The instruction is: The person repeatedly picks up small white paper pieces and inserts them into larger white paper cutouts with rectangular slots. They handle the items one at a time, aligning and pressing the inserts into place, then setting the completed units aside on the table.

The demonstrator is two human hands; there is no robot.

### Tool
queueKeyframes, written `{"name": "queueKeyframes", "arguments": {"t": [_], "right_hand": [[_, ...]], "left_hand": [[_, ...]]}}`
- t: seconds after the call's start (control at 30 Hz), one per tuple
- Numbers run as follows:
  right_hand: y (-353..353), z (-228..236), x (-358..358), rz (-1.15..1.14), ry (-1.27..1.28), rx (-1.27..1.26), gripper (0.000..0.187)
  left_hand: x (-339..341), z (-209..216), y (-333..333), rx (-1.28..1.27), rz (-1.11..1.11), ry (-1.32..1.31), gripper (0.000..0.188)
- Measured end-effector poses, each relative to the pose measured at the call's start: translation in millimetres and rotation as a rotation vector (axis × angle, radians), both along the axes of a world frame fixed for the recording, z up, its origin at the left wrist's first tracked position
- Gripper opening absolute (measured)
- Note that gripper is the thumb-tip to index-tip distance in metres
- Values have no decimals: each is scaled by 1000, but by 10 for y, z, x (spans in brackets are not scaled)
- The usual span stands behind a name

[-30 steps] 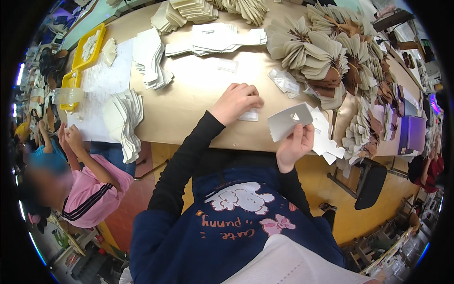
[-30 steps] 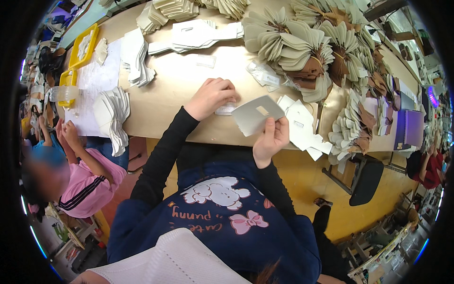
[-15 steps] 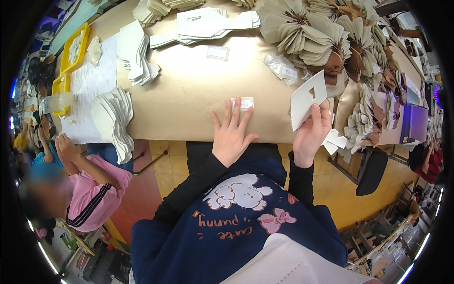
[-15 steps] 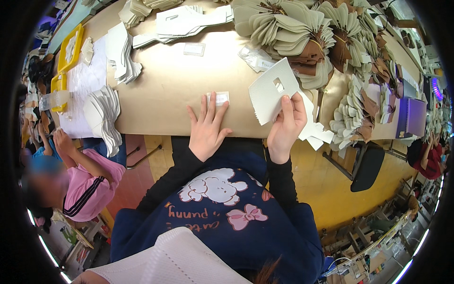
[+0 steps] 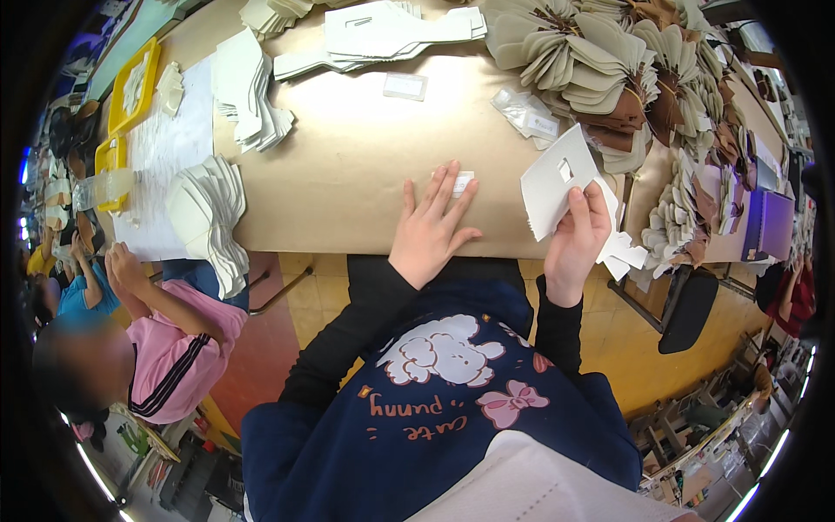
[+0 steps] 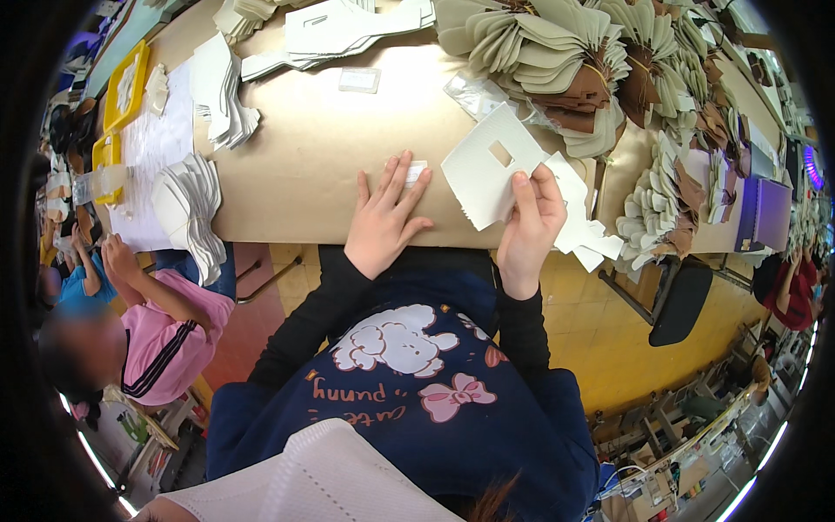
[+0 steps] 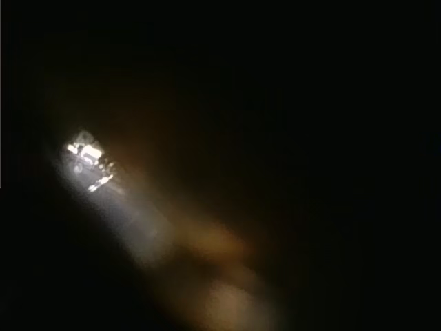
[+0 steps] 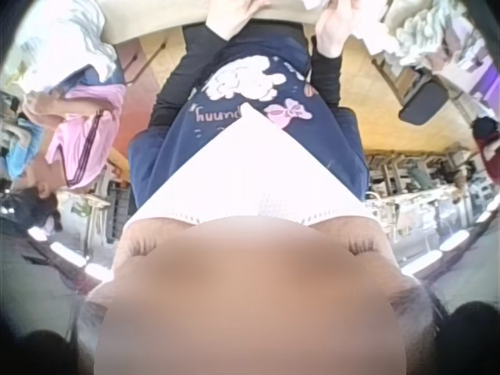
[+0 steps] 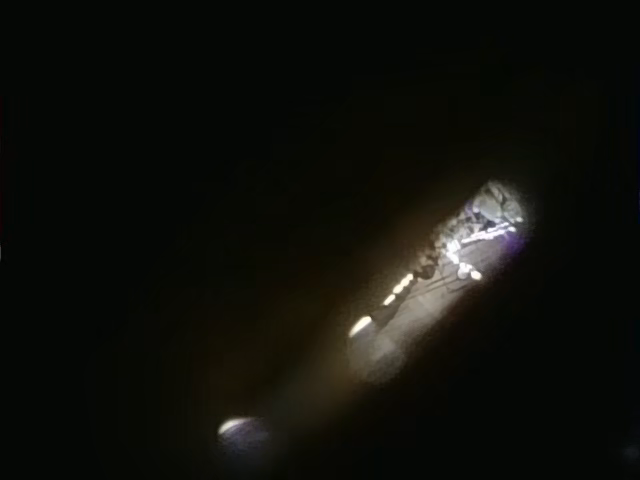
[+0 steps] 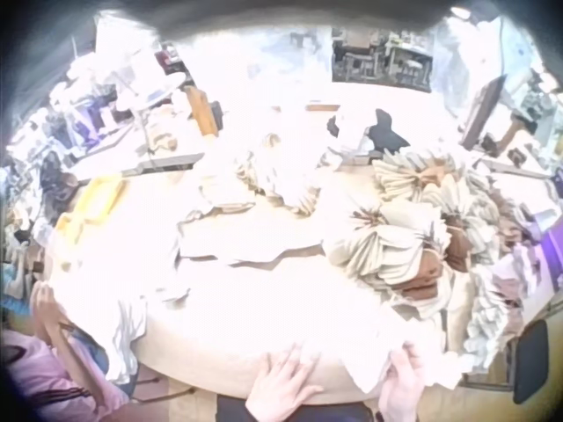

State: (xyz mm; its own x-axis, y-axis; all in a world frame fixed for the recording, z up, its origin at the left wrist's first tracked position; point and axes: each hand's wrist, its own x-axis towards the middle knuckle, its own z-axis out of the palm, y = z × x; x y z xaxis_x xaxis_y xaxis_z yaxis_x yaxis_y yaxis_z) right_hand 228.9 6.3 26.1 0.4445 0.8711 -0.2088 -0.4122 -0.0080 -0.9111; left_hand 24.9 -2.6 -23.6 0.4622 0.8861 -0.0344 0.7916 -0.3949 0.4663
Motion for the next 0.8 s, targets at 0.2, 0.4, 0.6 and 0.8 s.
{"name": "queueKeyframes", "arguments": {"t": [0.2, 0.4, 0.6, 0.8], "right_hand": [[18, 53, 56, -4, -16, 37, 22], [56, 29, 75, 10, 19, -19, 22], [70, 8, 65, 6, -7, -27, 22], [69, -29, 64, 87, 1, -76, 23]], "left_hand": [[-289, 43, 203, 19, 114, -179, 53], [-353, -33, 347, 53, 357, -270, 26], [-333, -24, 427, 43, 344, -311, 9], [-271, 3, 460, 18, 376, -318, 6]]}}
